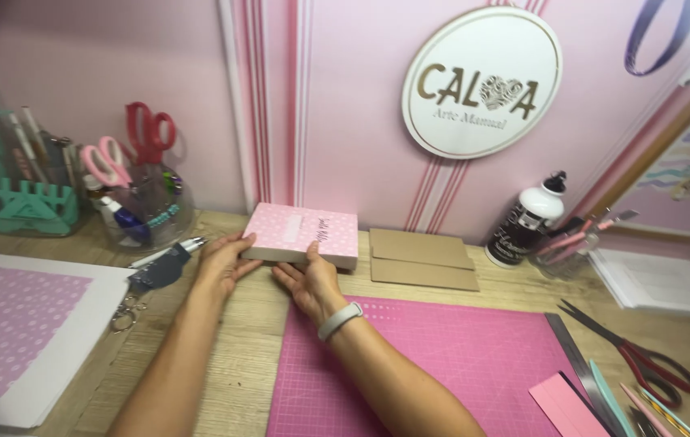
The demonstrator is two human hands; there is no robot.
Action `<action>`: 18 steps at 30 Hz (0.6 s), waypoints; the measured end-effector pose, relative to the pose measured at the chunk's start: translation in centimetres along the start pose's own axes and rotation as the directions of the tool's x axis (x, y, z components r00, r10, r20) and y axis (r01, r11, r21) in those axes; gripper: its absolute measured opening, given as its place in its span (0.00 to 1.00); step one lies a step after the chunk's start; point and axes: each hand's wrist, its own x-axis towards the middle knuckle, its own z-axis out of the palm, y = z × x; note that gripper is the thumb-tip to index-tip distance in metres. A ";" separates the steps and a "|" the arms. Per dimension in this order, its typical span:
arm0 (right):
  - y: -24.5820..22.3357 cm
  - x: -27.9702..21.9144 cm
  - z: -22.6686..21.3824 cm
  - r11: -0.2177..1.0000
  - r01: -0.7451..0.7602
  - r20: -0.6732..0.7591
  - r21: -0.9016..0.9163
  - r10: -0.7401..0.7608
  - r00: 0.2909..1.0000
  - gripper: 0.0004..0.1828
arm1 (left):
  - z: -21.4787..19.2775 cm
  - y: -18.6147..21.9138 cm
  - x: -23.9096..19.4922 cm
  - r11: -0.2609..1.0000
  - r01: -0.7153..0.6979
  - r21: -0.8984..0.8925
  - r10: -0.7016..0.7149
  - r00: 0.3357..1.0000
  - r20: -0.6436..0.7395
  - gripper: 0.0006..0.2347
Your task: Wrapping a small book with a decorative paper cover and smoothing it with a scraper tool.
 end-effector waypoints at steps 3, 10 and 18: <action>-0.5 0.8 -1.3 0.992 -0.061 0.080 -0.108 0.070 0.994 0.41 | -0.3 0.3 -1.0 0.998 -0.024 0.053 0.022 0.999 0.035 0.25; -3.7 -8.2 -1.8 0.864 -0.151 0.215 -0.480 0.283 0.935 0.42 | -0.9 1.5 -2.6 0.968 -0.168 0.188 0.190 0.976 -0.103 0.23; -13.4 -19.7 -7.3 -0.015 0.463 0.434 -0.886 0.321 0.842 0.23 | -0.1 5.0 -20.9 0.764 -0.529 0.369 0.484 0.849 0.212 0.20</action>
